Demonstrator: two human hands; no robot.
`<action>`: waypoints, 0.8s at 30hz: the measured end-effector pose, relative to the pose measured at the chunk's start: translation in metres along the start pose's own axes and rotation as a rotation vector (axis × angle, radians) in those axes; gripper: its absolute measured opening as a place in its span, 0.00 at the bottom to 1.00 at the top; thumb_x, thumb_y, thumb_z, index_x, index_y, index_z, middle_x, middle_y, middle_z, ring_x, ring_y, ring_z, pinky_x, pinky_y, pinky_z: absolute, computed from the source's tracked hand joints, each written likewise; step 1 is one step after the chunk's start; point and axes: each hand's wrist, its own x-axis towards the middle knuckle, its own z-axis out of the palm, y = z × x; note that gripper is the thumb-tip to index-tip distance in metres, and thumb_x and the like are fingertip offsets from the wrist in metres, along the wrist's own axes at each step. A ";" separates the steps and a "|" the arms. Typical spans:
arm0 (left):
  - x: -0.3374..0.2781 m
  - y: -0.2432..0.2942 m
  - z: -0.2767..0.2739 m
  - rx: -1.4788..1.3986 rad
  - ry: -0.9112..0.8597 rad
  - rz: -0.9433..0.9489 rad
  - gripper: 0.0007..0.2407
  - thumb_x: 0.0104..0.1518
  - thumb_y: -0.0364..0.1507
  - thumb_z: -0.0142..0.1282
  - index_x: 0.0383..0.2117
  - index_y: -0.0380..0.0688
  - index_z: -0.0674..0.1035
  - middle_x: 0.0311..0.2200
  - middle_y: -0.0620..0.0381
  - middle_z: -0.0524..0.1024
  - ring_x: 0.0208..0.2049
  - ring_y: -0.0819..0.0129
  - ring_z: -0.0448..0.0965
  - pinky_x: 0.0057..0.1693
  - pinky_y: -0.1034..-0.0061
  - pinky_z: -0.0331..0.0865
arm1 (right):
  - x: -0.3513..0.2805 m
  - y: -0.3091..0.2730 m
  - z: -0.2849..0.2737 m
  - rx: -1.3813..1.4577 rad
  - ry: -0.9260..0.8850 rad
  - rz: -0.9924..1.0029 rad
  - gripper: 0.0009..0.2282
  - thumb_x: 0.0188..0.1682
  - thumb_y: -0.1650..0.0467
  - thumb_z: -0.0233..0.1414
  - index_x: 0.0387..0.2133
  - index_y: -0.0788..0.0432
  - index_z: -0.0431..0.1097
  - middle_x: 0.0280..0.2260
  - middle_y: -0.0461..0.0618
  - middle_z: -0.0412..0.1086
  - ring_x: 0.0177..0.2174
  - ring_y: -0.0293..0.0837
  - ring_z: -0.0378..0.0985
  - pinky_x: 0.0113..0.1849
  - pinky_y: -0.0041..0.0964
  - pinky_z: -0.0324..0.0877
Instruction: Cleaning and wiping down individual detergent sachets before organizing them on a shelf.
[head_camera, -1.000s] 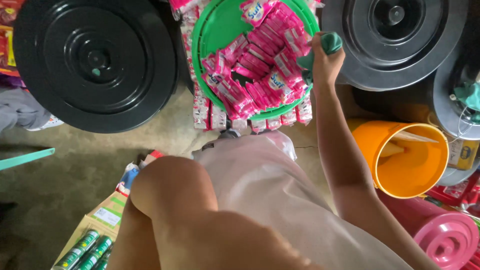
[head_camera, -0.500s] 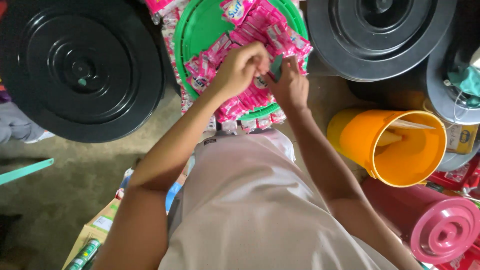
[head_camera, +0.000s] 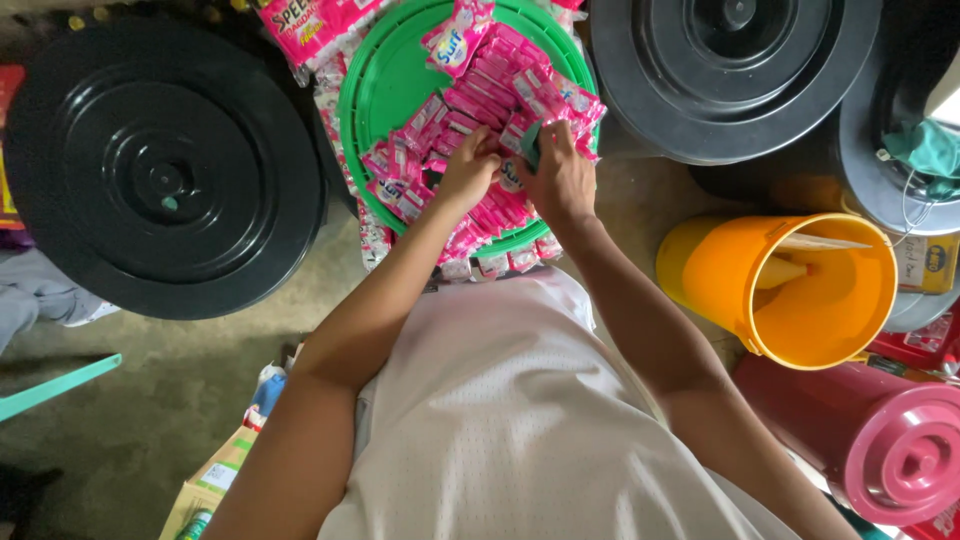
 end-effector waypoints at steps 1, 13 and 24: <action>0.007 -0.008 -0.001 0.002 -0.001 0.006 0.23 0.57 0.17 0.45 0.62 0.39 0.65 0.52 0.54 0.73 0.43 0.68 0.79 0.43 0.74 0.76 | 0.001 0.002 -0.001 0.000 0.005 -0.003 0.21 0.43 0.65 0.68 0.43 0.66 0.69 0.43 0.57 0.67 0.29 0.59 0.78 0.28 0.52 0.72; -0.046 0.074 0.022 -0.425 -0.082 0.021 0.24 0.60 0.18 0.50 0.65 0.40 0.64 0.51 0.57 0.72 0.50 0.68 0.76 0.60 0.69 0.74 | 0.004 -0.026 -0.030 0.318 0.119 -0.052 0.10 0.45 0.73 0.63 0.35 0.65 0.70 0.36 0.57 0.69 0.32 0.60 0.77 0.31 0.49 0.71; -0.087 0.146 -0.004 -0.841 -0.178 0.018 0.18 0.64 0.43 0.44 0.55 0.50 0.74 0.51 0.61 0.78 0.53 0.70 0.75 0.56 0.67 0.68 | 0.056 -0.104 -0.072 1.401 -0.208 0.561 0.10 0.51 0.63 0.56 0.42 0.54 0.75 0.30 0.43 0.72 0.25 0.37 0.77 0.26 0.38 0.74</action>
